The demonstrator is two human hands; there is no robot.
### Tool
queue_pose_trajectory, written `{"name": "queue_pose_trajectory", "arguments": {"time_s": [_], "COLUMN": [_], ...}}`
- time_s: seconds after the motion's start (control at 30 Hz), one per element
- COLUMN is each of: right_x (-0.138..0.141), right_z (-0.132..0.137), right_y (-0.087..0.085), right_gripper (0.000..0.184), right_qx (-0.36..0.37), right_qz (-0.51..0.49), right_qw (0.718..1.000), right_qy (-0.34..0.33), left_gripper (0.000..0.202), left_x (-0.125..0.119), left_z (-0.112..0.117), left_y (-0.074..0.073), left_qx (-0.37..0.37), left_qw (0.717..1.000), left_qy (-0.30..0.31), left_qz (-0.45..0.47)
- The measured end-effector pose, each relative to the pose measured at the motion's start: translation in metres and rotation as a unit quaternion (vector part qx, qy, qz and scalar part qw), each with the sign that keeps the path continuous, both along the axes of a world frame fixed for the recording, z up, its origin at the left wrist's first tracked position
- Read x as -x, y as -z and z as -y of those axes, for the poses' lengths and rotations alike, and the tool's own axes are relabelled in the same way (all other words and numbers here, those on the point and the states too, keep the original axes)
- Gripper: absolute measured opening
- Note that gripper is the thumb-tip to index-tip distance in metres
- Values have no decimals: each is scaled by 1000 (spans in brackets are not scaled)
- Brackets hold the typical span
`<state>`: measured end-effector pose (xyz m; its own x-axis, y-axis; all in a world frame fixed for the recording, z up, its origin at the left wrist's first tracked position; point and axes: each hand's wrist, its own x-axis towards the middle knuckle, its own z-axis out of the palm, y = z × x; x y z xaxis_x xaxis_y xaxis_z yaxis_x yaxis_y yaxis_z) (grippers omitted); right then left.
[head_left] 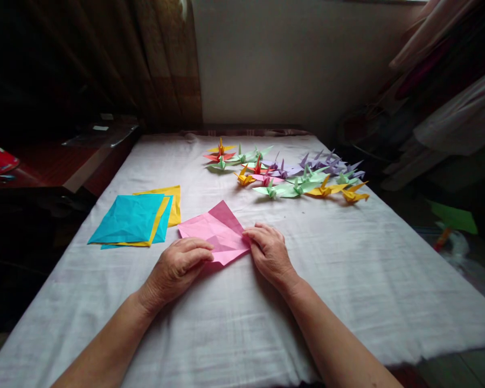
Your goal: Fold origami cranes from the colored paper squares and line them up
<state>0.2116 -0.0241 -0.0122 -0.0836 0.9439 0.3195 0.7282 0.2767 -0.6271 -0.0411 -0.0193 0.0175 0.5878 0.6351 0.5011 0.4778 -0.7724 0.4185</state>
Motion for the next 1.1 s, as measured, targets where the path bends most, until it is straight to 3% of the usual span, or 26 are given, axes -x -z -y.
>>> {"name": "queue_pose_trajectory", "arguments": {"time_s": [0.17, 0.33, 0.53, 0.7, 0.83, 0.97, 1.1], "right_x": [-1, 0, 2, 12, 14, 11, 12], "right_z": [-4, -6, 5, 16, 14, 10, 12], "right_y": [2, 3, -12, -17, -12, -9, -11], "right_gripper": [37, 41, 30, 27, 24, 14, 13], "right_qx": [6, -5, -103, -105, -125, -121, -120], "right_qz": [3, 16, -3, 12, 68, 65, 98], "right_qw": [1000, 1000, 994, 986, 980, 980, 977], "right_qy": [-12, -3, -30, -131, -139, -147, -145], "left_gripper": [16, 26, 48, 61, 69, 66, 31], "left_x": [0, 1, -6, -14, -13, -10, -13], "left_z": [4, 4, 8, 16, 18, 16, 13], "left_y": [0, 1, 12, 18, 14, 9, 5], "left_qx": [75, 134, 116, 93, 93, 98, 71], "left_qw": [993, 981, 982, 986, 989, 991, 995], "left_qy": [54, 56, 10, -56, -50, -35, -1], "left_qz": [-76, -132, -148, -130, -106, -85, -63]}}
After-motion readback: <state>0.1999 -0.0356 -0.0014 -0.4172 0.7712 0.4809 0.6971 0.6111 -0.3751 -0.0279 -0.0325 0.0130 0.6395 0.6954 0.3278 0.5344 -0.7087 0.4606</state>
